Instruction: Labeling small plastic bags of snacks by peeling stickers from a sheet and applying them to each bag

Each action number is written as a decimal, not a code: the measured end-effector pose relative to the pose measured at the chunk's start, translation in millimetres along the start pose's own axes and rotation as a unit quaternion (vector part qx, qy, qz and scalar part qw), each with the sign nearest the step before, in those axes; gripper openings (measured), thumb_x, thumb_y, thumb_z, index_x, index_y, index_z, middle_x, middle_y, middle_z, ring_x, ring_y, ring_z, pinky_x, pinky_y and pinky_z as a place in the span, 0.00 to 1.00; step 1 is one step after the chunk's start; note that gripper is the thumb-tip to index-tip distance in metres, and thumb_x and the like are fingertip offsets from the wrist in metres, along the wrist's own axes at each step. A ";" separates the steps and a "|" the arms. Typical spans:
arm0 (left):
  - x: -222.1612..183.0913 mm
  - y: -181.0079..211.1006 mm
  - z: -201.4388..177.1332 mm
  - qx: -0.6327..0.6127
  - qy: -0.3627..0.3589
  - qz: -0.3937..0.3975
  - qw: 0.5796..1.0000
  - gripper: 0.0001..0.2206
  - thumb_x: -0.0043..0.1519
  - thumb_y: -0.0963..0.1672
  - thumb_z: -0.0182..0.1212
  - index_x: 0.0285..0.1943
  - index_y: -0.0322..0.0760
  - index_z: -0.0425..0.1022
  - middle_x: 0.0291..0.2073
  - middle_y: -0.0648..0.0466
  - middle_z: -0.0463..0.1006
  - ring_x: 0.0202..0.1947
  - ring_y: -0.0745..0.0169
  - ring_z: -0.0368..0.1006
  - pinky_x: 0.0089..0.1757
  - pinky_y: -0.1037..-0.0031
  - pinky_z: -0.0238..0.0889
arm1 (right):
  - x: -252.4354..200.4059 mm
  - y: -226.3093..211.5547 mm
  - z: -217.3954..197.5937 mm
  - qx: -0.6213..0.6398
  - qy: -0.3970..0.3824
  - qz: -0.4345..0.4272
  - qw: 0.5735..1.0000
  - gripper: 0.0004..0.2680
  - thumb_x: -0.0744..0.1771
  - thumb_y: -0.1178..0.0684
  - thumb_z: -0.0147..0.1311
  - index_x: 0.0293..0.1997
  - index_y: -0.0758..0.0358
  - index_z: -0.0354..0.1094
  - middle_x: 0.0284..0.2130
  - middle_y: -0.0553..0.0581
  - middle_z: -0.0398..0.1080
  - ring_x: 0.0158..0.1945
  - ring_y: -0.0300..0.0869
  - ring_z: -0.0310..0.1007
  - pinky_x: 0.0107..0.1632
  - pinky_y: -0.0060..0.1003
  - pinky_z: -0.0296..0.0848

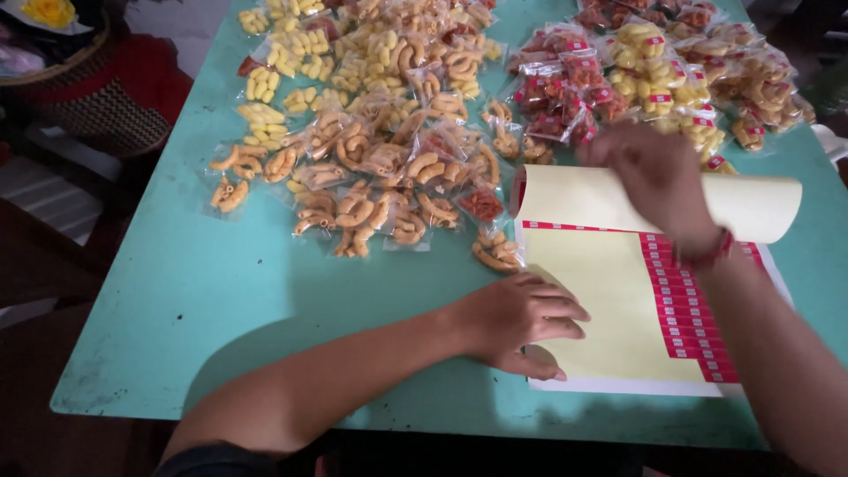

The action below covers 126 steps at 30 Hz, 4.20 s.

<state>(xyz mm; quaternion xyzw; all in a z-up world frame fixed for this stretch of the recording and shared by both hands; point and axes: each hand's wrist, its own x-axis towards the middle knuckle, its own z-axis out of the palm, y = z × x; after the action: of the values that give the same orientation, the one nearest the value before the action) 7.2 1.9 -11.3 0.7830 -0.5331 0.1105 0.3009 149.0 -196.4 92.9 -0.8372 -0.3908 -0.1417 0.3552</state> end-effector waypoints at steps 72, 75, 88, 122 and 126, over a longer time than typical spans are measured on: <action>10.6 10.4 -17.2 -0.044 -0.015 -0.024 0.999 0.27 0.72 0.55 0.39 0.59 0.33 0.77 0.61 0.46 0.76 0.62 0.43 0.70 0.56 0.48 0.61 | -239.4 -13.1 -37.7 -0.047 0.005 0.400 0.915 0.13 0.55 0.52 0.74 0.41 0.51 0.87 0.31 0.48 0.83 0.31 0.35 0.79 0.37 0.33 0.80; 11.0 10.6 -16.6 -0.047 -0.013 -0.025 0.998 0.26 0.71 0.55 0.40 0.59 0.33 0.77 0.60 0.46 0.77 0.61 0.43 0.71 0.56 0.47 0.61 | -236.3 -13.1 -39.1 -0.049 0.004 0.363 0.930 0.12 0.56 0.52 0.73 0.40 0.49 0.87 0.26 0.45 0.82 0.28 0.33 0.77 0.33 0.30 0.77; 7.4 9.7 -12.2 -0.030 0.008 -0.012 0.999 0.22 0.71 0.54 0.47 0.58 0.35 0.76 0.61 0.47 0.77 0.62 0.43 0.72 0.55 0.47 0.63 | -222.8 -10.8 -45.9 -0.051 -0.067 0.472 0.877 0.16 0.56 0.55 0.76 0.46 0.43 0.88 0.34 0.46 0.88 0.33 0.35 0.84 0.38 0.30 0.84; 3.2 3.9 -4.6 -0.036 -0.009 -0.029 0.999 0.25 0.71 0.55 0.41 0.60 0.36 0.76 0.62 0.49 0.76 0.64 0.44 0.71 0.57 0.49 0.63 | -242.1 12.0 -41.8 -0.029 -0.069 0.438 0.896 0.17 0.56 0.58 0.75 0.47 0.49 0.87 0.25 0.50 0.80 0.30 0.36 0.77 0.33 0.32 0.80; 4.5 3.6 -5.8 -0.028 -0.017 -0.028 0.999 0.22 0.70 0.54 0.46 0.60 0.37 0.76 0.63 0.48 0.76 0.64 0.45 0.71 0.59 0.48 0.62 | -243.8 12.5 -42.6 -0.008 -0.041 0.368 0.929 0.16 0.55 0.57 0.74 0.46 0.51 0.86 0.24 0.48 0.77 0.29 0.34 0.76 0.30 0.31 0.76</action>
<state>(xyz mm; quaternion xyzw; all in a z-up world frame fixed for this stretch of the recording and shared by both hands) 6.6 1.0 -3.1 0.7905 -0.5192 0.0740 0.3163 0.6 -367.0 -8.5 -0.9302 -0.0682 0.0300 0.3595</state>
